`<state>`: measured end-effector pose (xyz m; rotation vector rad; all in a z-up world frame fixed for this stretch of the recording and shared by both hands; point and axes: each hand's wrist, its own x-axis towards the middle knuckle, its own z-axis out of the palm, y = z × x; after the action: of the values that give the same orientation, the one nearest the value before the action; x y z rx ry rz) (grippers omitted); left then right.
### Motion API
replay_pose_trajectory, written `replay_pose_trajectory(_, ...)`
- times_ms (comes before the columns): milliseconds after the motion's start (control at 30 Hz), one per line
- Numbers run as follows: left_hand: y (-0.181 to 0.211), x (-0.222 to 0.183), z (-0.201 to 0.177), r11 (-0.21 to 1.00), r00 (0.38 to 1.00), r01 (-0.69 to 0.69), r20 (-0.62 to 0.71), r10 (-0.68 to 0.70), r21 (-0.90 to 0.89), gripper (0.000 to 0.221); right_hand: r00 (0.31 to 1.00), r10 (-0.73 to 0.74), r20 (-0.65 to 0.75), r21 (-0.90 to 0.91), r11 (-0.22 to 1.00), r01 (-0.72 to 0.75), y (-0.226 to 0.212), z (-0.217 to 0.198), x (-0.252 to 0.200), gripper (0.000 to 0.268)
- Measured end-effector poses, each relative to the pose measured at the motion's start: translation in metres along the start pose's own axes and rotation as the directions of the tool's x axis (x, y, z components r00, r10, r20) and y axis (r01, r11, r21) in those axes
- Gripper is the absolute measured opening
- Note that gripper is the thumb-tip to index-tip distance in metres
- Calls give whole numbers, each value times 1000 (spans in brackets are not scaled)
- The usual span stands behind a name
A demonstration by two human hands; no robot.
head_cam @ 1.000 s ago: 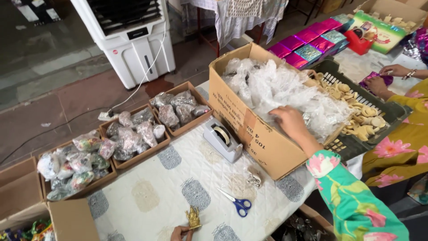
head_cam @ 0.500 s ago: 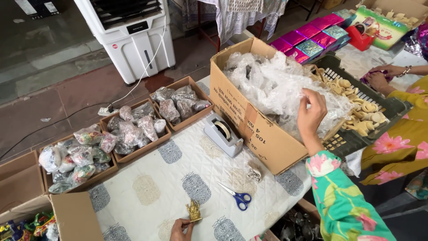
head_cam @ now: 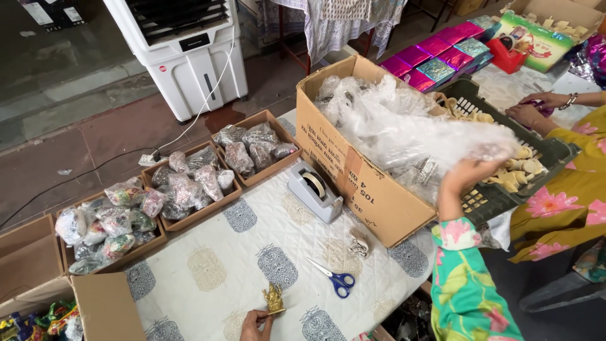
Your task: The person wraps small decorative figurines in bubble wrap by hand, folding the wrap around each item, and places the wrapped figurines into cardboard boxes on the table. They occasionally reach into a large box of bubble wrap to pull out fresh material and use scissors to cut the wrap.
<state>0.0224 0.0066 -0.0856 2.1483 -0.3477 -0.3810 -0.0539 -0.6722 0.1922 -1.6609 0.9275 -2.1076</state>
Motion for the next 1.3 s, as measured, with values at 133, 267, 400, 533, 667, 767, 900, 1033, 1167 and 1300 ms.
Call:
replay_pose_trajectory(133, -2, -1, 2, 999, 1000, -15, -28, 14, -30, 18, 983, 86, 164, 73, 992, -99, -24, -11, -2, 43)
replay_pose_trajectory(267, 4, -3, 0, 1000, 999, -22, -47, 21, -22, 18, 797, -64, 601, -54, 991, 121, -93, -9, -14, 32)
replay_pose_trajectory(400, 6, -5, -1, 998, 997, -11, -75, 7, -58, 19, 398, -116, 910, -42, 929, 368, -154, -14, -16, 25)
replay_pose_trajectory(533, -22, 3, 13, 994, 996, -69, -59, 64, -86, 18, 16, 160, 987, -160, 986, 44, -130, 14, -33, 26)
replay_pose_trajectory(667, -46, 18, 37, 939, 944, -261, -262, 200, -222, 20, 67, 43, 997, -24, 965, -261, -60, 11, -31, 37)
replay_pose_trajectory(767, -51, 22, 44, 938, 946, -249, -269, 181, -243, 21, 98, -137, 986, 146, 985, -91, -33, 12, -30, 31)
replay_pose_trajectory(900, -62, 23, 45, 991, 962, -106, -260, 83, -77, 23, 339, 20, 941, -68, 989, 131, -114, 15, -11, 24)
replay_pose_trajectory(1033, -68, 20, 45, 980, 966, -134, -242, 95, -149, 22, 373, -212, 903, 102, 951, 292, -154, 32, -17, 37)
replay_pose_trajectory(1167, -71, 27, 55, 939, 921, -283, -329, 209, -197, 21, 109, -208, 972, 183, 961, 206, -9, 50, -70, 33)
replay_pose_trajectory(1300, -62, 18, 49, 991, 970, -82, -237, 56, -102, 23, -310, 134, 941, 24, 889, 458, -32, 65, -58, 37)
